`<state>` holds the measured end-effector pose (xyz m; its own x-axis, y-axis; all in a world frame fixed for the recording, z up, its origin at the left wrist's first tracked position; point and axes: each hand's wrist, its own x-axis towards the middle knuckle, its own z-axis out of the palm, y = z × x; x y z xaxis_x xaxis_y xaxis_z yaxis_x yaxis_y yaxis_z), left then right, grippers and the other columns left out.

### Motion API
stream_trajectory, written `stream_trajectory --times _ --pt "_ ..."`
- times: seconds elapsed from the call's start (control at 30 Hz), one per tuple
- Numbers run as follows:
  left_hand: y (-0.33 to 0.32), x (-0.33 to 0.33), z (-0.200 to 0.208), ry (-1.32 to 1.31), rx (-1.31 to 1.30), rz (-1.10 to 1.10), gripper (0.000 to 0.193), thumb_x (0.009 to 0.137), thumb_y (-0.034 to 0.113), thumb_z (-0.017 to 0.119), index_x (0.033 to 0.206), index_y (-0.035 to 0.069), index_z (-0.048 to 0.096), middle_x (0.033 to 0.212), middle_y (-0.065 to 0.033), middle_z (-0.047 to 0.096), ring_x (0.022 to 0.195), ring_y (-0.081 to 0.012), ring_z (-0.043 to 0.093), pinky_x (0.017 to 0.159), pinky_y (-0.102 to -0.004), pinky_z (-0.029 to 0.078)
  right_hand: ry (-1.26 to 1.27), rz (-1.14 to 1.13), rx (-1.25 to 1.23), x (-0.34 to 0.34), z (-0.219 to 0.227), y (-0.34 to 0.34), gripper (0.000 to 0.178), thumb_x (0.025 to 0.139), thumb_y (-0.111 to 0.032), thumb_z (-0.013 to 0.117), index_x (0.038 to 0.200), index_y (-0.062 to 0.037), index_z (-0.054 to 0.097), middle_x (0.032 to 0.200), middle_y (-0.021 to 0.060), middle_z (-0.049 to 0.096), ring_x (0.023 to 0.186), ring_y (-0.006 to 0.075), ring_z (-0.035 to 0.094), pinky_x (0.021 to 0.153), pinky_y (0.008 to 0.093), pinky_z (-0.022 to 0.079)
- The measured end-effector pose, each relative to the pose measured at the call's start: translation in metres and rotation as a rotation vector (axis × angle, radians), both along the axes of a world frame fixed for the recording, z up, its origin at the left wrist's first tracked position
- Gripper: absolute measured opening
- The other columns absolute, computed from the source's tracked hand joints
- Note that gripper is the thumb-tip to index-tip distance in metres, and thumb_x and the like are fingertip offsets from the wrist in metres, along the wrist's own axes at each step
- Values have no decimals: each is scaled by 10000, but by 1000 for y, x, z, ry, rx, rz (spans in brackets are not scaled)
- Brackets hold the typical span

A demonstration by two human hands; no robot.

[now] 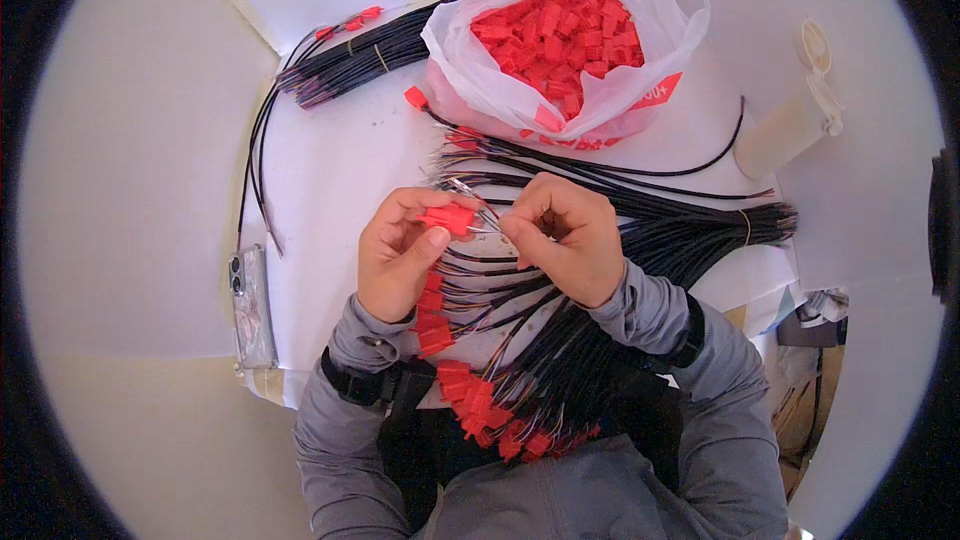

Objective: Manually attaching red plastic connectors to the ends of black wires to assemble wire harnesses.

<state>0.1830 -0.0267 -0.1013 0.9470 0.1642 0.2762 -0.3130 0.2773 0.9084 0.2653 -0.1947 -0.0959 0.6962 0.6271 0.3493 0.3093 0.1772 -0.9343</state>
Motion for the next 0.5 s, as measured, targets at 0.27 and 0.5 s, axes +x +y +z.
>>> stream_trajectory --times 0.27,0.5 --pt "3 -2 0 5 -14 -13 262 823 79 549 1052 -12 457 1065 -193 549 976 -206 534 857 -320 412 435 33 76 0 6 3 112 814 -82 585 813 27 560 702 38 571 531 62 531 479 188 446" --pt "1 -1 2 -72 24 -7 255 798 44 559 1033 -6 471 1064 -194 551 994 -223 528 893 -342 384 469 23 100 3 5 2 131 817 -77 582 868 43 564 737 57 583 564 77 542 505 200 470"
